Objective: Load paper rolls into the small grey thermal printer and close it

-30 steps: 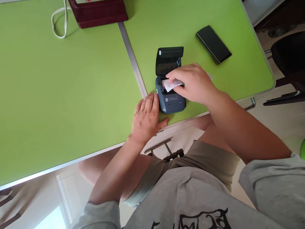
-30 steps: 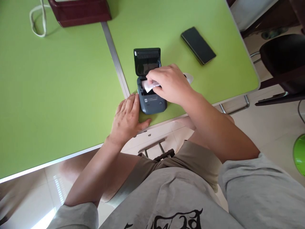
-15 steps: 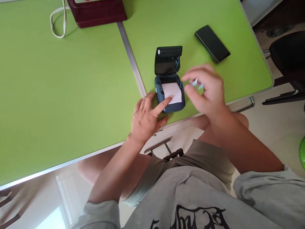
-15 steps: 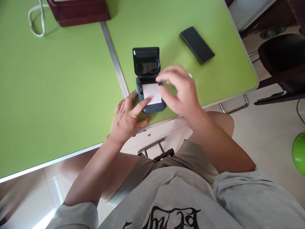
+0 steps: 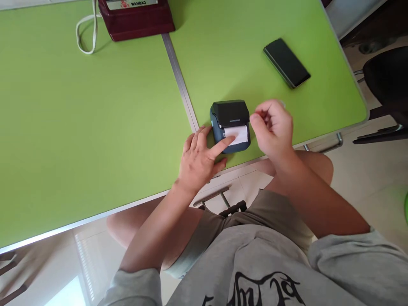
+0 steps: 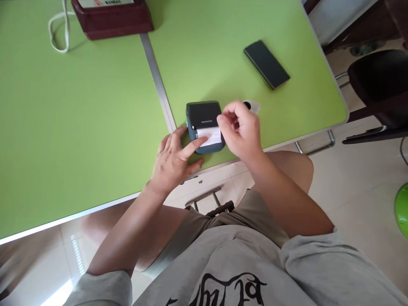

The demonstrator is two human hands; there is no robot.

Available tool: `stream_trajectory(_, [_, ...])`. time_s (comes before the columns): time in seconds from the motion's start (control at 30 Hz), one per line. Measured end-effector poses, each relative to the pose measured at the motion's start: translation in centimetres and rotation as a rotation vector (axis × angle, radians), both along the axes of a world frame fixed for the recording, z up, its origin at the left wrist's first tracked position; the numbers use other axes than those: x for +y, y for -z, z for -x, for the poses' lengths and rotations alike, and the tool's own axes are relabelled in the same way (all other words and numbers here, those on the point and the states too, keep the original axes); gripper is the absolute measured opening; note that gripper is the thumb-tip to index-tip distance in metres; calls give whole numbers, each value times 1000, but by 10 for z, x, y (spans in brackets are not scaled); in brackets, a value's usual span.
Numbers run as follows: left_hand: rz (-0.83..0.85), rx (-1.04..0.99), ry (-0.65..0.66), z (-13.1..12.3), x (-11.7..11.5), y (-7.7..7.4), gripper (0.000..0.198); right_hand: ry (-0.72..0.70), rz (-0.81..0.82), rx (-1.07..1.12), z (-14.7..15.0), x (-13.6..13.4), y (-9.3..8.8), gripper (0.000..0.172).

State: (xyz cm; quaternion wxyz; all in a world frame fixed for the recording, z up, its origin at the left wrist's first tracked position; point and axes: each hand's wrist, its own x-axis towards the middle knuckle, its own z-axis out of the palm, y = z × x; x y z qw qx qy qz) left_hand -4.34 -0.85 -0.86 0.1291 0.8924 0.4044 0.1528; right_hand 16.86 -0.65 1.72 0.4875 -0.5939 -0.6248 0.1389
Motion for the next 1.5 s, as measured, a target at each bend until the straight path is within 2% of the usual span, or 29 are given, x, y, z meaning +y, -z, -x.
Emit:
stream_trajectory(0.1, [-8,13,1,0,0,1,60,41,195,167,0,-3,18,43])
stream_trajectory(0.2, [-32,13,0,1,0,2,59,31,278,267,-3,5,24,54])
stream_trajectory(0.37, [-59,6,2,1,1,4,58,-118,501,382,-11,12,17,55])
stream_trajectory(0.53, [-98,-8,-6,0,2,5,57,-160,494,342,-11,12,8,53])
stream_trajectory(0.7, [-98,-6,-32,-1,2,6,54,-187,606,381,-12,20,4,54])
stream_trajectory(0.8, [-98,-49,-43,1,4,7,59,-192,593,320,-15,22,6,57])
stream_trajectory(0.9, [-51,-213,-88,6,8,8,63,-213,520,225,-18,14,11,57])
stream_trajectory(1.03, [63,-432,-232,10,12,6,32,-321,314,302,-26,-7,14,51])
stream_trajectory(1.13, [70,-442,-330,6,11,0,34,-408,251,369,-29,-14,14,52])
stream_trajectory(1.23, [81,-439,-409,1,10,-4,44,-469,290,359,-28,-12,15,54])
stream_trajectory(1.33, [110,-512,-515,0,10,-4,49,-467,314,345,-26,-9,18,55])
stream_trajectory(1.4, [134,-510,-542,-1,10,-3,47,-461,319,322,-26,-9,20,56])
stream_trajectory(1.5, [145,-377,-483,-2,11,2,44,-472,314,248,-27,-7,23,59])
